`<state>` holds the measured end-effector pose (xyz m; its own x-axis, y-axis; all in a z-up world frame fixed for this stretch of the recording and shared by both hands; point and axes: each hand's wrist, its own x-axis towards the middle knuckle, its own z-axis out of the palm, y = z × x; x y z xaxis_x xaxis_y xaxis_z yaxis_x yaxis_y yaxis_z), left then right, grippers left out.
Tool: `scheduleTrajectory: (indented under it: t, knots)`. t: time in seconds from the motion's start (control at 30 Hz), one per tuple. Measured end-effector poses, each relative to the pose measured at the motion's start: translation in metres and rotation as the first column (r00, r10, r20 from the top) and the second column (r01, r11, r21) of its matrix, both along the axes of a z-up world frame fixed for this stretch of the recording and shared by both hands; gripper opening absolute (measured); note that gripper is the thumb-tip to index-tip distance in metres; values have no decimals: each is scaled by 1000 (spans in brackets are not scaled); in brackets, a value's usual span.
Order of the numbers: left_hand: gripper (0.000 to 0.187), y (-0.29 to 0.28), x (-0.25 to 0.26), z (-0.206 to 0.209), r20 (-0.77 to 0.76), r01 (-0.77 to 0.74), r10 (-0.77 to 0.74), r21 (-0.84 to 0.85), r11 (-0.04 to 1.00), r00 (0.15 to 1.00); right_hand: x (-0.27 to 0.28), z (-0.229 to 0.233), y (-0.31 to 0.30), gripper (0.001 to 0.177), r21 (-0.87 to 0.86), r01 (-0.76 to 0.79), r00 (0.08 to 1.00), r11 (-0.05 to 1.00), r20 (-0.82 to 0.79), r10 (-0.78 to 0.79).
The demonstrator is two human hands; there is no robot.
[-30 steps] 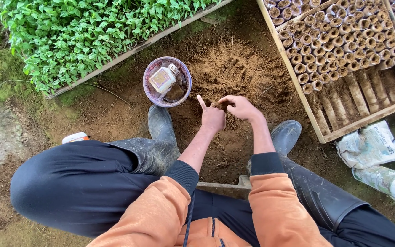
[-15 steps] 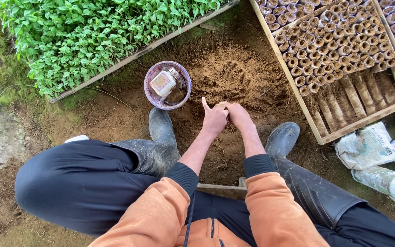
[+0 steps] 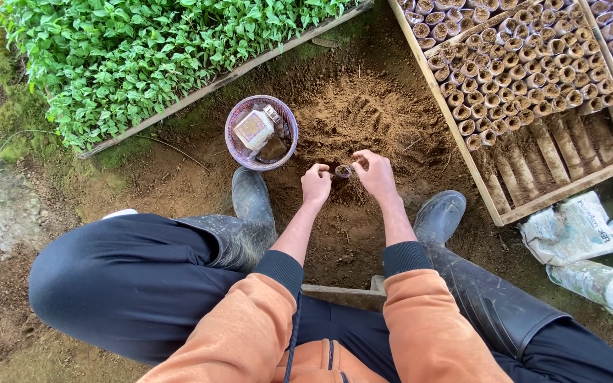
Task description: The person scoops soil from a pile on the ground and packs it into small plastic seedling pots. They repeat this process, filling each pot and placing it into a wooden tray filled with other pots.
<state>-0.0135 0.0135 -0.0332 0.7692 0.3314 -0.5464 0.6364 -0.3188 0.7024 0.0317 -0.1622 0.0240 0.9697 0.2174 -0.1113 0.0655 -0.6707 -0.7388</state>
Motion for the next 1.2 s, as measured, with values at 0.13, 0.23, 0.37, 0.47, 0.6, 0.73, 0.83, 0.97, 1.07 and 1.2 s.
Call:
scheduleTrajectory:
  t: [0.13,0.23,0.37,0.47,0.6,0.73,0.83,0.97,1.07,1.2]
  knots:
    - [28,0,1,3,-1,-27,27,-12,1000,1000,-4,-24,8,17,-108,-10,997,994,77,18]
    - [29,0,0,9,1,-48,48,-19,999,999,-13,-29,21,26,-247,-67,997,967,7,70]
    - [30,1,-3,15,23,-84,86,-61,995,996,-24,-43,29,17,-394,-78,986,916,104,128]
    - [30,3,-3,16,34,-106,109,-81,991,993,-23,-45,29,9,-389,-61,983,919,137,124]
    - [28,1,-2,5,38,-152,156,-95,984,987,-19,-21,26,6,-213,-70,994,974,72,88]
    - [29,-2,-1,12,37,-169,175,-127,977,984,-10,-21,18,6,-86,-93,994,992,-57,88]
    - [31,-5,1,11,6,-173,175,-126,977,985,-3,-2,18,7,-29,-124,979,992,-168,117]
    - [55,-5,6,7,-76,-250,240,-409,878,968,10,22,23,10,66,-125,935,990,-327,140]
    - [67,-9,10,23,-195,-350,310,-723,596,931,15,32,33,10,83,-149,921,985,-352,169]
    - [66,-8,16,45,-280,-392,365,-875,283,888,15,57,45,11,55,-184,933,981,-303,192]
